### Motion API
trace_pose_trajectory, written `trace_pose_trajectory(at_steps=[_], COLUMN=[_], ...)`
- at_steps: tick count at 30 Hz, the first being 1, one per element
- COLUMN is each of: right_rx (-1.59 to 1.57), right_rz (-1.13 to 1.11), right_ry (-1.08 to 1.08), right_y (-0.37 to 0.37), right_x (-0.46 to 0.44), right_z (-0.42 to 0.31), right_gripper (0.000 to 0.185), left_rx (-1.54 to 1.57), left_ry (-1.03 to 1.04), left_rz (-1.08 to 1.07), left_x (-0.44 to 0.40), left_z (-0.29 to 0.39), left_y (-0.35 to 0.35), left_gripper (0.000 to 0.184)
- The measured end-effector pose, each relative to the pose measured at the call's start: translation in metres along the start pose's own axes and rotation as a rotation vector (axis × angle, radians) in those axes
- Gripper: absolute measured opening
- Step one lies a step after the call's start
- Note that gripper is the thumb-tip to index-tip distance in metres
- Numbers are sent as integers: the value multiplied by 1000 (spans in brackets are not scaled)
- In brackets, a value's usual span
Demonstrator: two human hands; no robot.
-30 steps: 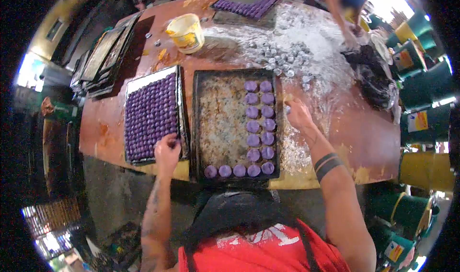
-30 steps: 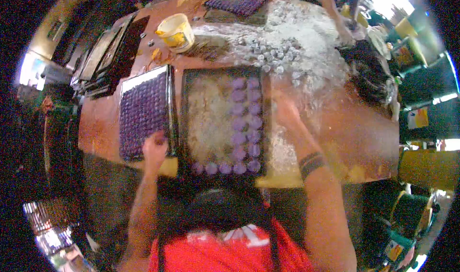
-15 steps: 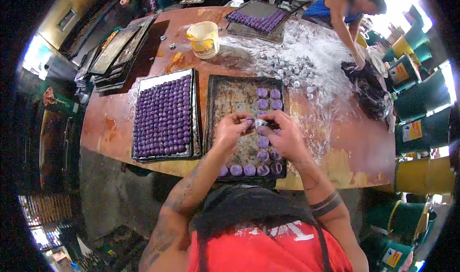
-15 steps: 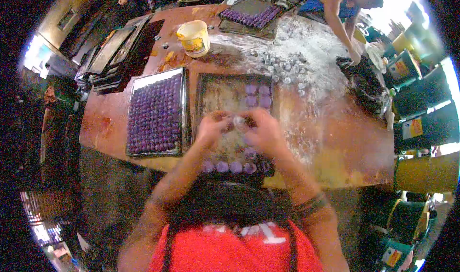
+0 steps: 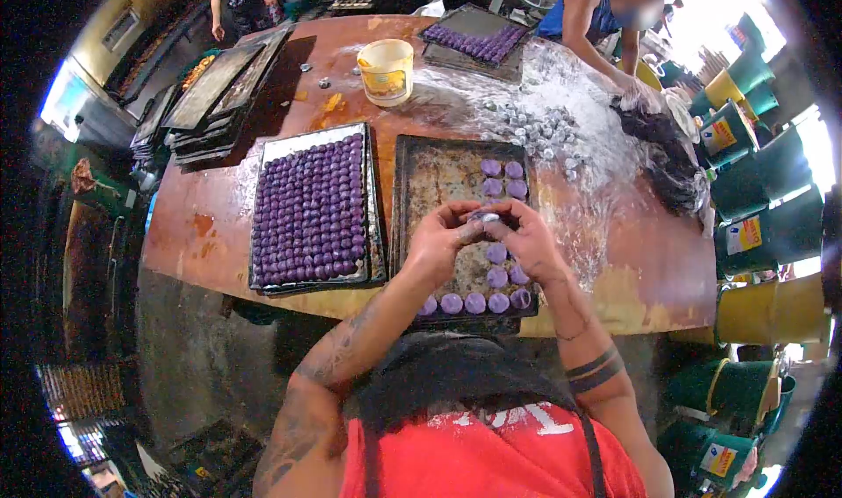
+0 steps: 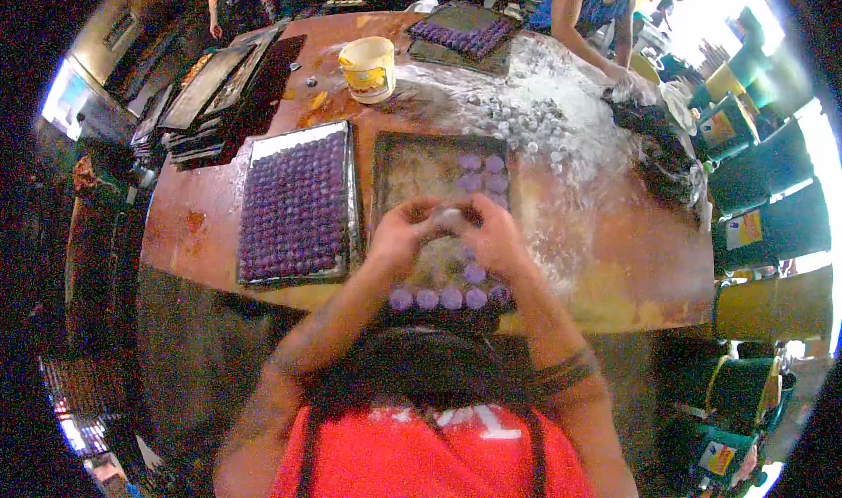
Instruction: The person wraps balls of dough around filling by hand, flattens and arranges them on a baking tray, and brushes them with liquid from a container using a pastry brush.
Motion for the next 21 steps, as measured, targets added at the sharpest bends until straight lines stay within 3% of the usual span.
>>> trace_pose_trajectory(at_steps=[5, 8, 9, 12, 13, 17, 20, 21], right_rx=[-457, -318, -71, 443, 488, 506, 493, 384], right_rz=[223, 305, 330, 306, 262, 40, -34, -215], right_ry=[49, -17, -125, -441, -503, -463, -549, -452], right_y=[13, 3, -2, 18, 23, 29, 36, 44], right_x=[3, 3, 5, 18, 20, 17, 15, 7], right_z=[8, -10, -26, -67, -65, -55, -70, -62], right_gripper=[24, 23, 21, 23, 27, 33, 41, 43], left_rx=[5, -785, -633, 39, 132, 129, 62, 145], left_ry=[-27, 498, 508, 105, -45, -111, -130, -173], left_rz=[69, 308, 318, 242, 160, 77, 3, -99], left_x=[-1, 12, 22, 11, 1, -12, 10, 7], left_z=[23, 48, 49, 20, 5, -12, 3, -8], left_y=[-1, -7, 3, -2, -7, -28, 3, 17], left_gripper=[20, 12, 11, 15, 22, 30, 33, 32])
Point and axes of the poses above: each hand's wrist, its own x-axis away from the middle knuckle, its own y-axis out of the palm, z = x × y, the point moved 9 cm from there along -x, towards the middle knuckle, and after that the axes turned 13 degrees about -x, right-handed, at the moved point
